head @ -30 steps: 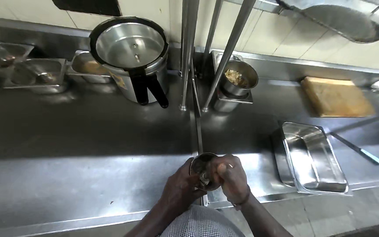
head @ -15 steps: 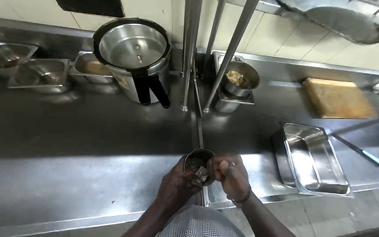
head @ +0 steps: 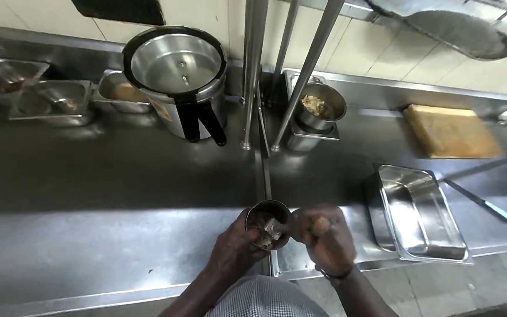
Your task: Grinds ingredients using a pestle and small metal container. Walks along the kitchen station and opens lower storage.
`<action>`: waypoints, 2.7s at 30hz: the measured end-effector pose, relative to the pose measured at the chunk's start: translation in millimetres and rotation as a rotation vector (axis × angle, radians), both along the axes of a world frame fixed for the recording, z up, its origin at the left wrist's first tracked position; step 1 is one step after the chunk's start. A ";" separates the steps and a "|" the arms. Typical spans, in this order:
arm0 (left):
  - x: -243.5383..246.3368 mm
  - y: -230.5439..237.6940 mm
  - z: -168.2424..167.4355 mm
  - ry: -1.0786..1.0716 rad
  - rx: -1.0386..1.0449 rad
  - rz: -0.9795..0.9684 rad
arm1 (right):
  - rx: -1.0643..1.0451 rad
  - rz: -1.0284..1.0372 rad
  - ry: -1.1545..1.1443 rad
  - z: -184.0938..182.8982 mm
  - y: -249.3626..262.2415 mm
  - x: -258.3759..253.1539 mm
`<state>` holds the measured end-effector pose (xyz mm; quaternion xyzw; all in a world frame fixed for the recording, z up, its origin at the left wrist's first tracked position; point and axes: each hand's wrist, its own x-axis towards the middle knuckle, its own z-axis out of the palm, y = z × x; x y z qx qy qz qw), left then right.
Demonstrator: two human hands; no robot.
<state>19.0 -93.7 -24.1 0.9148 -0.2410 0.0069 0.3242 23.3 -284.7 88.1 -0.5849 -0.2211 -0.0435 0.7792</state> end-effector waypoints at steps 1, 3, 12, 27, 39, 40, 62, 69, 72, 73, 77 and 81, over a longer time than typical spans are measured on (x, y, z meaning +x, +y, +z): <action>-0.8 0.4 -1.9 -0.021 -0.026 -0.005 | -0.011 0.003 -0.023 10.7 -0.1 -3.7; -1.7 0.0 -2.0 -0.010 -0.047 -0.019 | -0.031 -0.006 -0.058 17.7 1.9 -5.9; 0.9 -2.6 2.4 0.058 -0.023 -0.094 | -0.058 -0.022 -0.005 -9.9 8.1 8.0; -4.9 -2.2 -1.7 0.067 -0.083 -0.116 | -0.077 0.008 -0.047 12.4 7.7 -2.0; -1.8 -5.1 5.3 0.141 -0.037 -0.136 | -0.116 -0.084 0.008 3.1 0.8 -0.3; -4.4 -4.1 1.4 0.091 -0.060 -0.130 | -0.121 -0.059 -0.023 14.2 0.1 -5.6; 1.9 0.1 0.3 0.113 -0.091 -0.110 | -0.039 0.030 0.025 -18.7 18.0 18.6; -1.3 -0.6 4.6 0.074 -0.135 -0.110 | -0.054 0.116 0.075 -5.9 22.7 -2.5; -1.2 1.0 1.3 0.113 -0.088 -0.125 | -0.045 0.107 0.103 -20.4 21.8 3.5; -1.6 2.4 -1.6 0.093 -0.086 -0.119 | -0.026 0.104 0.099 -15.2 20.1 1.3; -3.5 1.7 -7.6 -0.013 -0.161 -0.113 | -0.022 0.121 -0.013 29.4 11.1 -7.5; -2.0 -3.3 4.9 0.054 -0.107 -0.100 | -0.045 0.090 0.028 -6.2 22.1 2.6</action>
